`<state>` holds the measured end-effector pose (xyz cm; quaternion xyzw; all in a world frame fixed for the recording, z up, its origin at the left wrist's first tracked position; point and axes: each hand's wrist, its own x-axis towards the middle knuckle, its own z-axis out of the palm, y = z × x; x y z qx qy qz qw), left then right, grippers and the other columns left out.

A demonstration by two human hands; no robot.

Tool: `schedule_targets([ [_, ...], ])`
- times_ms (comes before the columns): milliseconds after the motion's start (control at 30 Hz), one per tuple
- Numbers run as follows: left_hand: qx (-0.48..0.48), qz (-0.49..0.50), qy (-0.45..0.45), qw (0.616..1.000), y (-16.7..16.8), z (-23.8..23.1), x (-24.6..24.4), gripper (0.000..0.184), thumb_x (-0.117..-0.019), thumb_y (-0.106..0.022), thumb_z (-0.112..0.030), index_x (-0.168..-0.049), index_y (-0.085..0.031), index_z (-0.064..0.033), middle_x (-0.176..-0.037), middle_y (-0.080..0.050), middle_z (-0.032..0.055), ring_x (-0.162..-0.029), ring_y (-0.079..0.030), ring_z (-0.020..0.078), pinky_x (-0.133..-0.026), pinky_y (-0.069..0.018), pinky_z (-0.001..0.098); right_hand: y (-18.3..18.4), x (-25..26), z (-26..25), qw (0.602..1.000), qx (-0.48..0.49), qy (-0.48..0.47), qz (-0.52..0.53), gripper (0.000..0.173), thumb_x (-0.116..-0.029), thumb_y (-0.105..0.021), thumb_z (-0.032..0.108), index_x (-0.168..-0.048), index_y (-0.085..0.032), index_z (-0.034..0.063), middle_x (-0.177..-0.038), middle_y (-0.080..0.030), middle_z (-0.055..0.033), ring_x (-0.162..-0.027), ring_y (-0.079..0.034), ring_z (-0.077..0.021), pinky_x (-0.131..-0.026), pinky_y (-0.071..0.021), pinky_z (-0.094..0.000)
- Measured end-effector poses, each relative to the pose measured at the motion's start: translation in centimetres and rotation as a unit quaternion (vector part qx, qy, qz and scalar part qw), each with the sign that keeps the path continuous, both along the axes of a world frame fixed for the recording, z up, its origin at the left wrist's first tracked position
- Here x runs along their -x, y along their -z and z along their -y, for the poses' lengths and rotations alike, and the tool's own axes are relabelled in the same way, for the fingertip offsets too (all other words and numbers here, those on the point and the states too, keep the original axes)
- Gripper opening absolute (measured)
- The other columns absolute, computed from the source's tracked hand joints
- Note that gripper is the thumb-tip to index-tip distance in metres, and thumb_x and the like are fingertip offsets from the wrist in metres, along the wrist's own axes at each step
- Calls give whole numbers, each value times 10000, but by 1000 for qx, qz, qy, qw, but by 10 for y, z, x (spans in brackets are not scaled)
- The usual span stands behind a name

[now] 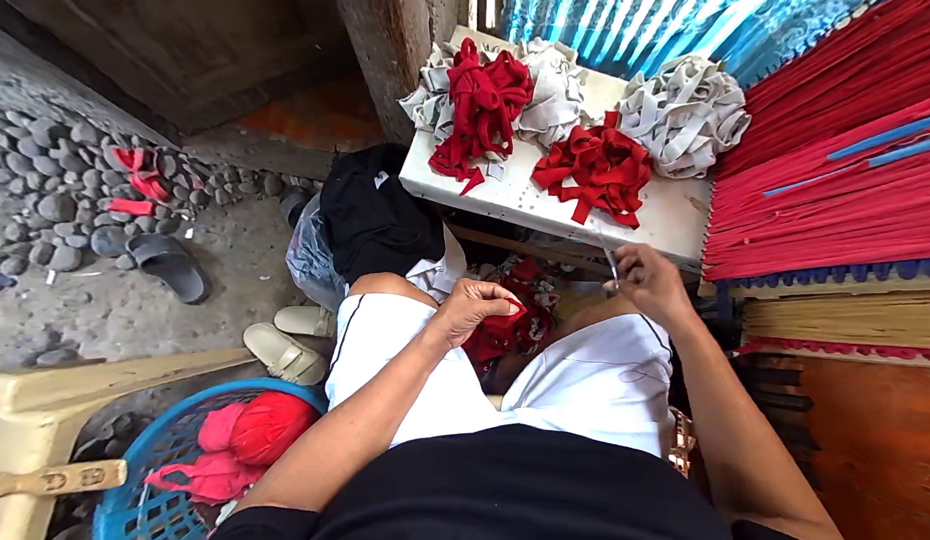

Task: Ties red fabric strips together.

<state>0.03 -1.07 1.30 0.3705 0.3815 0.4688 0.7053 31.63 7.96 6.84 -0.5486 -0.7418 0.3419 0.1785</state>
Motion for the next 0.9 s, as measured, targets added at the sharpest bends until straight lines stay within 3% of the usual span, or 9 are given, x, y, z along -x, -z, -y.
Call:
schedule_targets([
  [67,-1,-25,5,1000,2,-3,0,111,-878,-704,64,-897,-766,-26,-851,-745,47,-759,-686,87,-734,-591,272,8,-19,-29,993,-8,95,72,514,-835,-798,16,-1275,-548,-75,-1045,-634,-248,-791,-665,-356,-734,-584,-543],
  [133,3,-47,11,999,3,-5,-2,105,-865,-714,50,-898,-765,-36,-851,-740,35,-773,-683,82,-750,-589,270,17,-38,-57,977,-8,164,138,429,-823,-791,9,-1190,-606,-112,-1090,-637,-326,-982,-650,-474,-880,-524,-644],
  [200,7,-56,9,998,8,-5,-3,114,-850,-714,56,-901,-764,-34,-854,-740,39,-787,-686,88,-765,-590,274,23,-55,-83,962,-3,187,200,330,-807,-775,1,-1094,-664,-119,-1096,-649,-352,-1077,-626,-522,-929,-479,-700],
  [300,15,-53,-2,998,14,-5,-4,130,-838,-711,71,-888,-768,-34,-855,-751,43,-798,-701,96,-778,-596,276,29,-69,-117,938,26,203,281,265,-817,-748,3,-1053,-691,-104,-1159,-649,-344,-1137,-615,-517,-944,-475,-705],
  [500,26,-38,-6,999,19,-6,-2,154,-837,-705,72,-887,-778,-54,-852,-761,37,-781,-713,84,-762,-607,265,31,-68,-161,913,73,184,357,362,-846,-719,20,-1175,-654,-117,-1335,-574,-334,-1280,-545,-489,-1003,-462,-668],
  [600,37,-35,-12,999,18,-6,-3,172,-830,-705,91,-885,-780,-53,-845,-760,39,-775,-713,83,-756,-606,256,25,-67,-171,913,90,138,373,300,-905,-674,85,-1152,-674,-85,-1302,-603,-323,-1276,-551,-488,-990,-452,-687],
  [700,41,-36,-16,998,16,-6,-3,190,-835,-689,106,-884,-775,-55,-847,-758,40,-765,-711,83,-742,-605,249,9,-60,-154,920,84,141,356,271,-895,-668,89,-1102,-672,-86,-1269,-609,-322,-1245,-561,-490,-965,-452,-689],
  [900,60,-13,-26,998,10,-4,-3,196,-868,-663,112,-907,-772,-47,-846,-758,47,-752,-712,80,-728,-609,245,-18,-74,-29,980,45,97,169,259,-975,-674,220,-982,-726,-34,-921,-704,-224,-893,-688,-395,-837,-530,-637],
])
